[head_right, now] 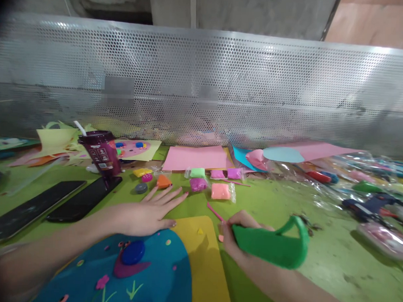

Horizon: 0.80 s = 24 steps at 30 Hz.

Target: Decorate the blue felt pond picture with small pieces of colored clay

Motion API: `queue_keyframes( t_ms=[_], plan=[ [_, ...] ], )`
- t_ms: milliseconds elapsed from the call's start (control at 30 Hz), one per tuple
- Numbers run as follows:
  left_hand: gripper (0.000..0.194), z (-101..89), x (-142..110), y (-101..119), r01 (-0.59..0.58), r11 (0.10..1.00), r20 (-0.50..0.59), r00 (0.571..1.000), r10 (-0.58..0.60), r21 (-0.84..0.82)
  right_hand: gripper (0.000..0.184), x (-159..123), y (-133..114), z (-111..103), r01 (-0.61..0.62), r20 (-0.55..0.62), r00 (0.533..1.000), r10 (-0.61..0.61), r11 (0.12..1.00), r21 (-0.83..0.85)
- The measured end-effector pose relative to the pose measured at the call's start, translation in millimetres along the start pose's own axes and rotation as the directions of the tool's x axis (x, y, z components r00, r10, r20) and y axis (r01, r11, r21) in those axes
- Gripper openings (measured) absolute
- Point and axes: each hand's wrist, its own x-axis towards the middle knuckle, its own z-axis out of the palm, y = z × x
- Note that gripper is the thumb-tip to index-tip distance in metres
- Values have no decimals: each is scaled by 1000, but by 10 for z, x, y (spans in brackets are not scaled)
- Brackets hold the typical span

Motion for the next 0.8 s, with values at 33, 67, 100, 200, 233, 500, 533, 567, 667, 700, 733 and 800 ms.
queue_keyframes(
  t_ms=[33, 67, 100, 200, 233, 500, 533, 567, 667, 700, 733, 800],
  plan=[
    [64, 16, 20, -12, -2, 1000, -36, 999, 2, 8, 24, 22, -7, -23, -7, 0, 1000, 7, 1000, 18],
    [64, 23, 38, -23, 1, 1000, -69, 998, 0, 16, 23, 46, 6, -41, -4, 3, 1000, 4, 1000, 31],
    [63, 20, 52, -37, 10, 1000, -100, 995, -8, 23, 22, 74, 38, -55, 5, 8, 1000, -5, 999, 39],
    [63, -63, 54, -101, 60, 997, -208, 977, -50, 40, 16, 166, 216, -71, 64, -2, 998, -64, 998, 25],
    [63, -107, 34, -134, 76, 996, -245, 968, -64, 42, 13, 196, 284, -73, 93, -11, 996, -93, 996, 10],
    [51, -143, -506, -366, 40, 998, -321, 946, -52, -44, 23, 300, 405, -87, 374, 117, 920, -373, 927, 14],
    [51, -96, -574, -371, 15, 996, -299, 953, -42, -93, 27, 297, 390, -94, 388, 154, 909, -386, 922, 21],
    [50, -50, -626, -372, -8, 992, -278, 960, -28, -130, 29, 294, 380, -106, 391, 198, 900, -388, 920, 25],
    [47, 44, -696, -354, -70, 983, -224, 974, 31, -168, 34, 300, 397, -169, 340, 352, 880, -320, 940, 4],
    [45, 55, -696, -342, -91, 982, -227, 973, 52, -167, 35, 309, 417, -193, 317, 398, 871, -287, 948, -9],
    [44, 58, -690, -327, -112, 980, -239, 969, 70, -166, 36, 320, 440, -215, 300, 431, 864, -261, 954, -25],
    [41, 56, -669, -295, -141, 975, -265, 960, 93, -169, 41, 348, 493, -242, 297, 461, 855, -236, 953, -62]
  ],
)
